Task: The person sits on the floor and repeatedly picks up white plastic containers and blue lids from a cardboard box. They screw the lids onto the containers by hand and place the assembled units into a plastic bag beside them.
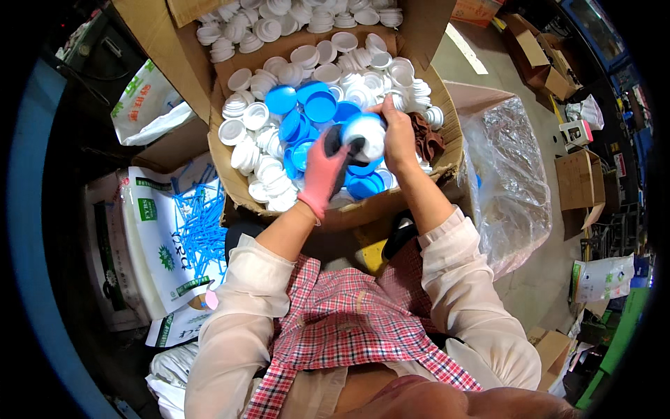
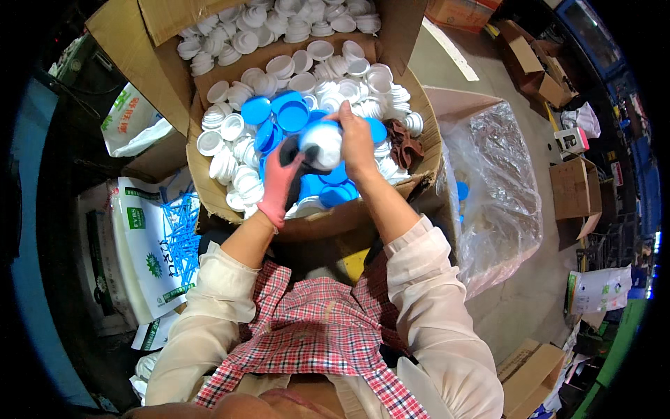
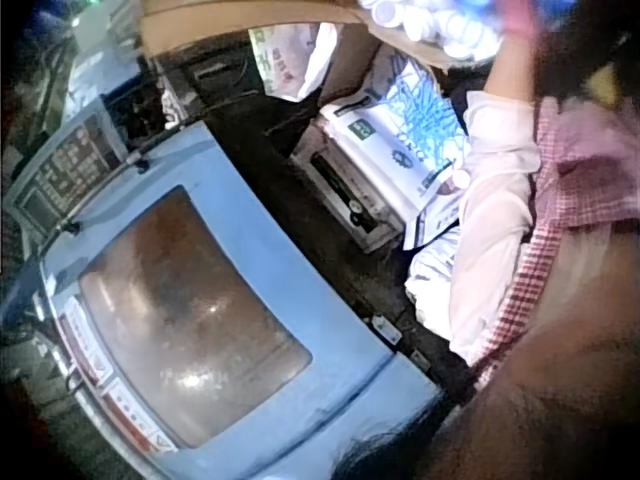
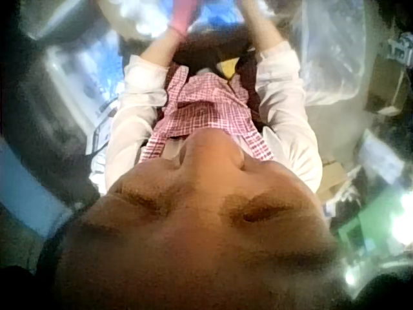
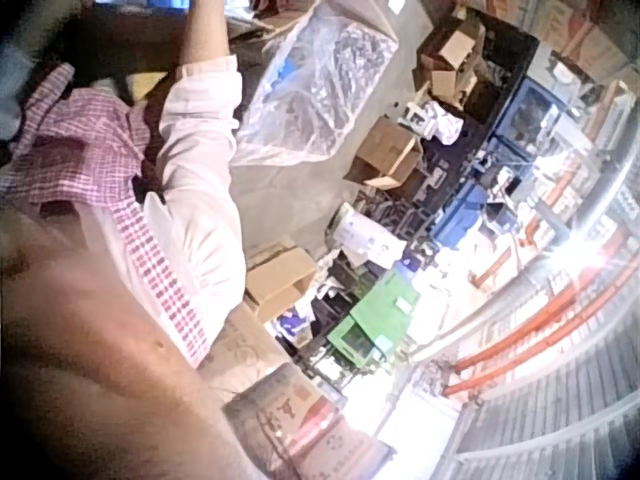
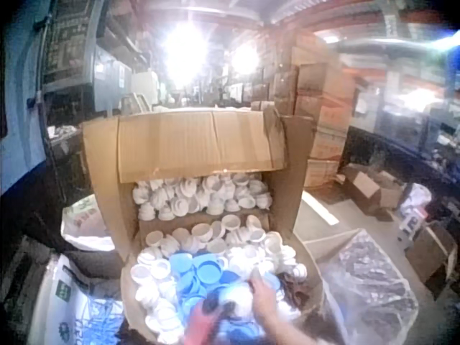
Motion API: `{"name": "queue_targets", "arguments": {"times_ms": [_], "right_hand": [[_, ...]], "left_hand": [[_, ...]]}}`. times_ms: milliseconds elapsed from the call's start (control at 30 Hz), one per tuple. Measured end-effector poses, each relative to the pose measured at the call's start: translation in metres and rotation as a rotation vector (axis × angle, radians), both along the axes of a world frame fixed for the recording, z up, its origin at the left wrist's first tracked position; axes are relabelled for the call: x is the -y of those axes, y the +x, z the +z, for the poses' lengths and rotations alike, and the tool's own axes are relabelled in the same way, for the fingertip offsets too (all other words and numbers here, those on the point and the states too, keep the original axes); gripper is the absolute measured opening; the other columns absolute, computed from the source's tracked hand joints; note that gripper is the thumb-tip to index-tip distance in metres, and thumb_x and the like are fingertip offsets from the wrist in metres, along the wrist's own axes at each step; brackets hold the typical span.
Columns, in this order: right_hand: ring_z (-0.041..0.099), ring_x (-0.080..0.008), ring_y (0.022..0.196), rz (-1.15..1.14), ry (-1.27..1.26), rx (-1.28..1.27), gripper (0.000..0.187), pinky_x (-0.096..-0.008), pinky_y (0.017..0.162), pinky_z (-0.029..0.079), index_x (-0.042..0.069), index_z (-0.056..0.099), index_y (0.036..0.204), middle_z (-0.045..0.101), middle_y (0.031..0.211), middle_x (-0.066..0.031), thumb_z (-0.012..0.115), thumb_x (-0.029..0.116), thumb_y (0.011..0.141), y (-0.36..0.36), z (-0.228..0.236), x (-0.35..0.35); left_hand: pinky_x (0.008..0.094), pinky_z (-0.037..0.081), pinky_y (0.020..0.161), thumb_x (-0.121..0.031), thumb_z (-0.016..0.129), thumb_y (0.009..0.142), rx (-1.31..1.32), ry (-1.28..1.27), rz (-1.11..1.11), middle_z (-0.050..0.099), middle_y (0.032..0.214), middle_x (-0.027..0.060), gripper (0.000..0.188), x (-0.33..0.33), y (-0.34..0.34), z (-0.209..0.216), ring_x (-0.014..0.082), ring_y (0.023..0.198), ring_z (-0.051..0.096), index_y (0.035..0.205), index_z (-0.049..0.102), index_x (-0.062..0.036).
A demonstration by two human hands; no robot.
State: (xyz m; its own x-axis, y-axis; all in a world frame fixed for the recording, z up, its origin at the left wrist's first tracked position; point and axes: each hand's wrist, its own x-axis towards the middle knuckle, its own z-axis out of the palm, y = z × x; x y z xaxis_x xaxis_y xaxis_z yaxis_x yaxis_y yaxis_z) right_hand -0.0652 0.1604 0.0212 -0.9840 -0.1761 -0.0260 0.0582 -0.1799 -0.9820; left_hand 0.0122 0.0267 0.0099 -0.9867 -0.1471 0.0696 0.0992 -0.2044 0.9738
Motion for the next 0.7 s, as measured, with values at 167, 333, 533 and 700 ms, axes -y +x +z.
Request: {"name": "queue_targets", "arguments": {"times_ms": [167, 333, 533, 700], "right_hand": [[0.058, -0.0124, 0.090, 0.115, 0.104, -0.069, 0.042, -0.0287, 0.079, 0.045, 0.002, 0.062, 0.107, 0.064, 0.101, -0.0030, 0.044, 0.038, 0.100, 0.003, -0.018, -0.011], [0.051, -0.0124, 0.065, -0.251, -0.212, 0.112, 0.048, -0.0266, 0.064, 0.043, -0.001, 0.062, 0.084, 0.058, 0.075, -0.0039, 0.048, 0.043, 0.098, 0.003, 0.004, -0.011], [0.038, -0.0124, 0.060, -0.257, 0.120, -0.064, 0.060, -0.0299, 0.060, 0.035, 0.001, 0.050, 0.062, 0.046, 0.060, -0.0018, 0.044, 0.048, 0.098, -0.006, -0.002, -0.022], [0.047, -0.0128, 0.075, 0.061, 0.306, -0.244, 0.041, -0.0279, 0.073, 0.039, 0.001, 0.057, 0.094, 0.056, 0.089, -0.0053, 0.056, 0.042, 0.092, -0.008, -0.005, -0.035]], "left_hand": [[0.0366, 0.055, 0.085, -0.030, 0.060, 0.094, -0.010, 0.506, -0.128, 0.055, 0.116, 0.0115, 0.040, 0.004, -0.014, -0.004, 0.0211, 0.111, 0.055, 0.118, 0.048, -0.0014], [0.0307, 0.041, 0.099, -0.004, 0.068, 0.081, -0.060, -0.114, -0.051, 0.052, 0.128, 0.0144, 0.066, -0.003, -0.018, -0.062, 0.0198, 0.115, 0.052, 0.138, 0.036, 0.0015], [0.0394, 0.041, 0.098, -0.010, 0.069, 0.079, 0.092, -0.503, 0.109, 0.052, 0.125, 0.0264, 0.075, -0.045, 0.014, -0.042, 0.0372, 0.116, 0.052, 0.142, 0.029, -0.0005], [0.0399, 0.042, 0.096, -0.011, 0.069, 0.080, 0.018, -0.426, 0.182, 0.053, 0.124, 0.0254, 0.070, -0.045, 0.001, -0.059, 0.0386, 0.114, 0.052, 0.140, 0.034, -0.0005]]}}
